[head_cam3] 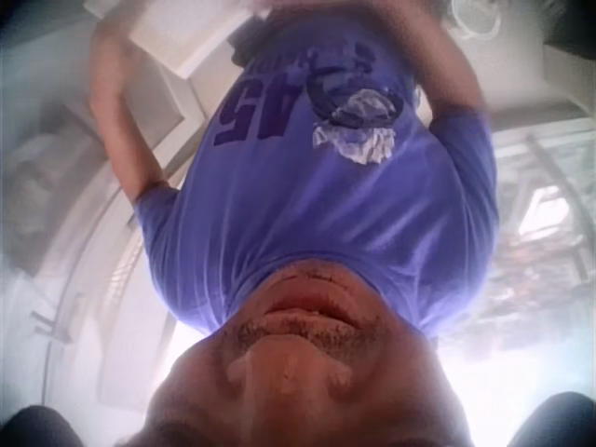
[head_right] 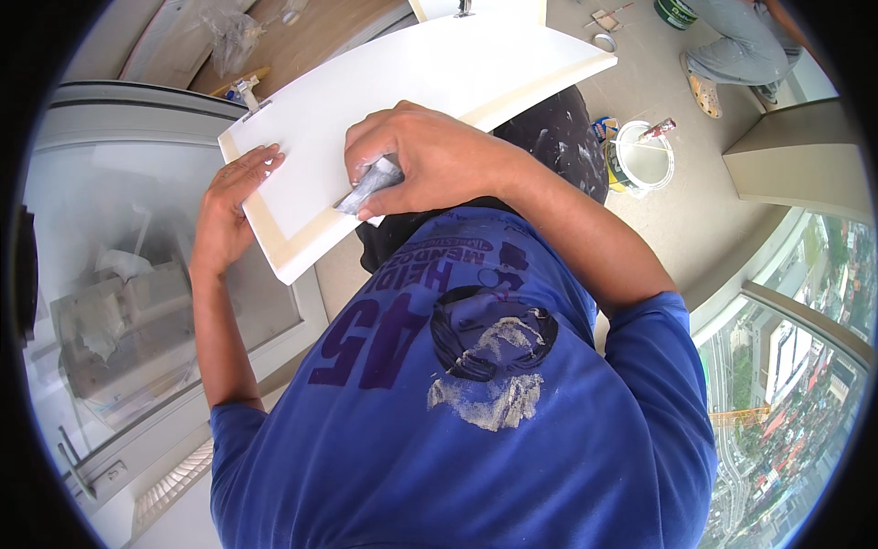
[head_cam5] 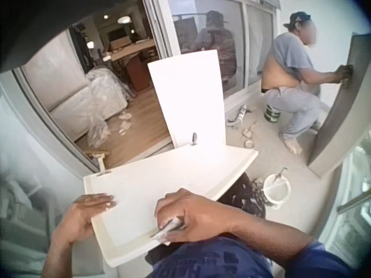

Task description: The person is sanding the edges and corner of a white cabinet door by hand using a piece of sandpaper and then wiping the surface with a cloth.

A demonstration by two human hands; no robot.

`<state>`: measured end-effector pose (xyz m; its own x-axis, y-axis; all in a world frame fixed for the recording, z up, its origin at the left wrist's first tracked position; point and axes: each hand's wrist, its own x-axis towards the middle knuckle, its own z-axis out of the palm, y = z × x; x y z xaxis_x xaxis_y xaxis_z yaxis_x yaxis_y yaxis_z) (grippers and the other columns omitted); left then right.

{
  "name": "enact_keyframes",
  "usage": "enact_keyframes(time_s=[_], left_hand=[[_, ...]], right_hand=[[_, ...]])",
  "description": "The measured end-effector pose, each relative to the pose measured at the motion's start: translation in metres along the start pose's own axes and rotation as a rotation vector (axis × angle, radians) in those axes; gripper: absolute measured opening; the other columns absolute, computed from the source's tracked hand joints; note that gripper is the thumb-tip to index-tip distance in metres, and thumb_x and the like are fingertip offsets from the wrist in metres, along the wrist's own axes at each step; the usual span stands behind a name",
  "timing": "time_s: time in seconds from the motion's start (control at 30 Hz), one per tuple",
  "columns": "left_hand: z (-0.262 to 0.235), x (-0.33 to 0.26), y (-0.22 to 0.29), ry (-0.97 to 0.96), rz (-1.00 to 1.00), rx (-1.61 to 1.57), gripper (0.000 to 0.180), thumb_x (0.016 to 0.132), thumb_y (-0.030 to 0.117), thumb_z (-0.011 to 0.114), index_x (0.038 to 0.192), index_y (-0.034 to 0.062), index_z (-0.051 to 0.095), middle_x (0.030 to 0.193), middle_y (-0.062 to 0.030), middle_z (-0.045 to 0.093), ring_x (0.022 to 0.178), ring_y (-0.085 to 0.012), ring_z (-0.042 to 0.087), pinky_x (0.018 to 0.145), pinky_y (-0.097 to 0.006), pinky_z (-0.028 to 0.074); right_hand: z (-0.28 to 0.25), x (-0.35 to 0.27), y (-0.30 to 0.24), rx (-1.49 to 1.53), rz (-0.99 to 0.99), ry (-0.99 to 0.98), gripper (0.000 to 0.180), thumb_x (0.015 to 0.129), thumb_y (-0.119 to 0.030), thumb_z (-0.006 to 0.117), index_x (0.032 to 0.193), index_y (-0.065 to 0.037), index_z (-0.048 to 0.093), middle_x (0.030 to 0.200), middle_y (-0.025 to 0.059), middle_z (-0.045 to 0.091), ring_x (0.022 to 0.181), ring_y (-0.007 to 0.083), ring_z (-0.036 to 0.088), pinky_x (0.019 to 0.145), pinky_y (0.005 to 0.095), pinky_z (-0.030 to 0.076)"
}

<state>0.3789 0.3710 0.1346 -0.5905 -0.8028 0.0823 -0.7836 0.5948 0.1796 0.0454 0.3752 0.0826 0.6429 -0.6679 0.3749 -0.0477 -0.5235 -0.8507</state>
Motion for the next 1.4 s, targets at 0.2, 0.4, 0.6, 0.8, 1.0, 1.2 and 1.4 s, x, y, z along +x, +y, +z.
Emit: enact_keyframes(time_s=[0.2,0.4,0.6,0.8,1.0,1.2,1.4], left_hand=[[0.000,0.000,0.007,0.011,0.000,0.024,0.056,0.079,0.000,0.080,0.133,0.0157,0.077,0.138,-0.0055,0.073,0.135,-0.0290,0.064,0.116,-0.045,0.047],[-0.003,0.005,0.008,0.000,0.028,0.014,0.052,0.080,0.000,0.079,0.131,0.0110,0.077,0.137,-0.0092,0.074,0.135,-0.0300,0.064,0.117,-0.045,0.046],[-0.002,0.004,0.008,-0.004,0.029,0.002,0.050,0.081,-0.002,0.076,0.130,0.0087,0.077,0.136,-0.0117,0.074,0.135,-0.0310,0.065,0.116,-0.044,0.047],[-0.002,0.006,0.009,-0.004,0.043,0.008,0.050,0.080,-0.003,0.077,0.129,0.0086,0.077,0.135,-0.0117,0.074,0.134,-0.0310,0.065,0.115,-0.044,0.048],[-0.004,0.009,0.013,0.004,0.041,0.028,0.050,0.080,-0.003,0.077,0.129,0.0089,0.077,0.136,-0.0112,0.074,0.134,-0.0306,0.065,0.115,-0.044,0.047],[-0.001,0.007,0.010,0.009,0.030,0.018,0.051,0.080,-0.003,0.077,0.130,0.0093,0.077,0.136,-0.0109,0.074,0.134,-0.0300,0.065,0.115,-0.044,0.047],[-0.002,0.010,0.012,0.022,0.038,0.023,0.053,0.079,-0.003,0.078,0.130,0.0098,0.077,0.136,-0.0106,0.074,0.133,-0.0294,0.066,0.115,-0.044,0.048]], right_hand=[[-0.057,-0.049,0.039,-0.091,0.247,0.092,0.028,0.074,-0.012,0.094,0.090,-0.002,0.072,0.105,0.0081,0.072,0.098,0.0235,0.068,0.092,0.0372,0.050],[-0.075,-0.071,0.066,-0.108,0.265,0.164,0.029,0.074,-0.010,0.093,0.092,-0.001,0.072,0.108,0.0067,0.070,0.102,0.0224,0.066,0.093,0.0364,0.051],[-0.035,-0.034,0.028,0.016,0.173,0.055,0.028,0.075,-0.013,0.094,0.090,-0.001,0.074,0.103,0.0092,0.070,0.097,0.0261,0.066,0.087,0.0384,0.052],[-0.033,-0.036,0.031,0.001,0.094,0.083,0.026,0.075,-0.010,0.093,0.089,-0.001,0.073,0.103,0.0093,0.070,0.092,0.0258,0.069,0.083,0.0379,0.054],[-0.048,-0.054,0.047,0.021,0.200,0.150,0.028,0.075,-0.009,0.092,0.089,0.000,0.070,0.102,0.0068,0.068,0.090,0.0200,0.067,0.078,0.0363,0.051],[-0.027,-0.026,0.028,0.066,0.079,0.054,0.027,0.076,-0.011,0.092,0.090,-0.001,0.072,0.103,0.0076,0.068,0.087,0.0225,0.065,0.080,0.0356,0.050],[-0.045,-0.037,0.038,0.094,0.226,0.061,0.026,0.075,-0.010,0.092,0.090,-0.001,0.073,0.107,0.0065,0.069,0.090,0.0204,0.067,0.083,0.0357,0.052]])
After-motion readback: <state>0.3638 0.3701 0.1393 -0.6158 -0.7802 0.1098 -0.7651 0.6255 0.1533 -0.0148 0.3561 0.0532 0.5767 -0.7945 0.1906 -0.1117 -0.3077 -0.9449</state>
